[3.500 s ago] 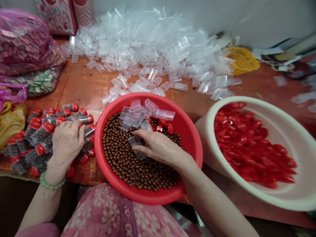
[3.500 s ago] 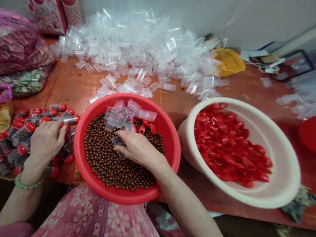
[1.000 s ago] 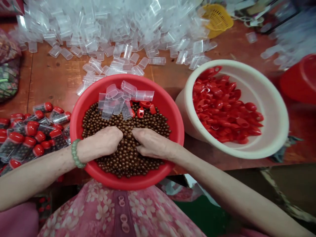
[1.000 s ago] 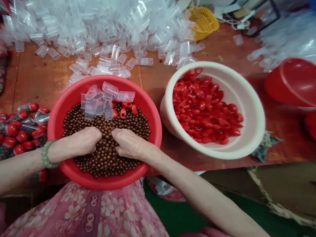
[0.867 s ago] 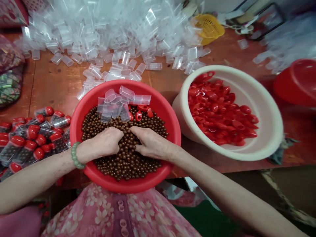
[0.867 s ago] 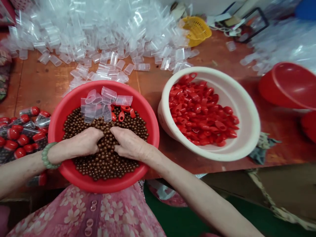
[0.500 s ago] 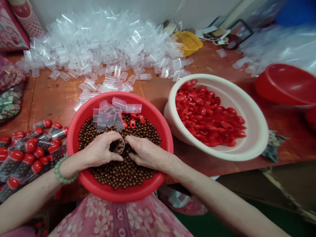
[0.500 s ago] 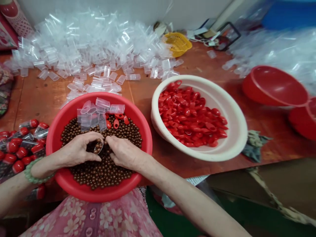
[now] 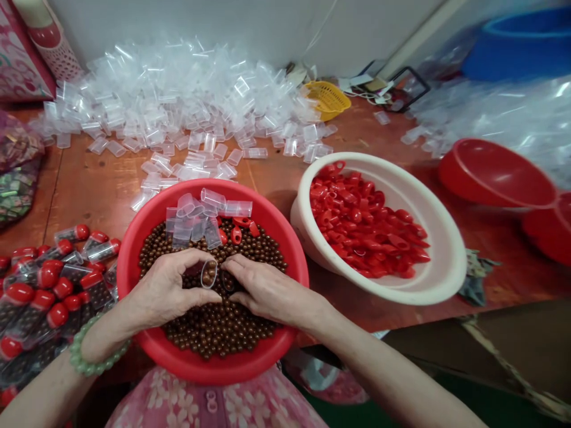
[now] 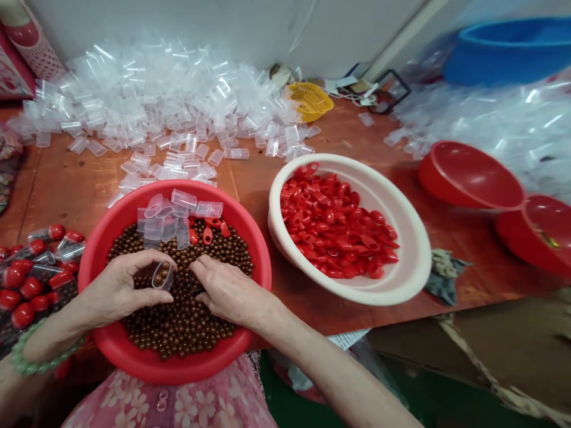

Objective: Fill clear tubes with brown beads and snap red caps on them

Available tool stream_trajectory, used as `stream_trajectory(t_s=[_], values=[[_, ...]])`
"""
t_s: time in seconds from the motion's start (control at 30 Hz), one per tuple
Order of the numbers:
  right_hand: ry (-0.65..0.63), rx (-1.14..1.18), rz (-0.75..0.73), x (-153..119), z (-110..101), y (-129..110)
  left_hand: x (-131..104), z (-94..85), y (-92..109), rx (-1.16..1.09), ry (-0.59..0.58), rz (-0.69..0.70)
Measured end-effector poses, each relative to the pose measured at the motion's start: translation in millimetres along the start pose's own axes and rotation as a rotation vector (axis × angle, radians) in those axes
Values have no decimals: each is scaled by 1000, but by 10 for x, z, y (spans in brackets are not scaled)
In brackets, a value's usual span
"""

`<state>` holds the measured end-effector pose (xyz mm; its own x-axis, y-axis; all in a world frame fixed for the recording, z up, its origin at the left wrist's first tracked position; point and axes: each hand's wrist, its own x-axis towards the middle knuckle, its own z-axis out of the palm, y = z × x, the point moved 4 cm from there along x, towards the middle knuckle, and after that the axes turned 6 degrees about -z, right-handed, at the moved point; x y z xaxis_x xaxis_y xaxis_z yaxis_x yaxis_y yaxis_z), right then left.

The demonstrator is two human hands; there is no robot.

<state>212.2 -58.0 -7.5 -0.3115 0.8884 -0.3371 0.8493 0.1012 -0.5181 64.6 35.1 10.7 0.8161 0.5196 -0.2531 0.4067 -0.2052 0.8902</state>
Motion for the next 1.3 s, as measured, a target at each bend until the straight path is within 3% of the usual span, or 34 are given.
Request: stream_trajectory(t_s=[0.13,0.23,0.4,0.5,0.63,0.73,0.87,0.97,1.07,1.23,1.3], values=[[-8,-101,0,-36,-213,-2,-9,-13,-39,-18,39,-11],[71,-239,52,97,-372,113,-11,-9,-30,-112,38,6],[25,-465,50,395,-328,317,-34,-38,2,-214,65,-1],[100,-372,-8,415,-322,364,-63,-64,2,-309,67,-34],[439,0,-142,297,-495,340,-121,-93,19,-407,34,-66],[656,348,-83,214,-584,343,-146,-114,24,-500,45,-87],[725,720,-74,197,-557,218,-139,-129,27,-433,63,-36],[676,673,-152,224,-553,53,-126,-102,-4,-377,13,0],[671,611,-180,254,-580,-20,-129,-58,-75,-410,-29,-48],[726,324,-256,284,-650,-93,-153,-35,-114,-409,4,-63],[722,307,-298,298,-649,-139,-154,-31,-122,-391,20,-46]])
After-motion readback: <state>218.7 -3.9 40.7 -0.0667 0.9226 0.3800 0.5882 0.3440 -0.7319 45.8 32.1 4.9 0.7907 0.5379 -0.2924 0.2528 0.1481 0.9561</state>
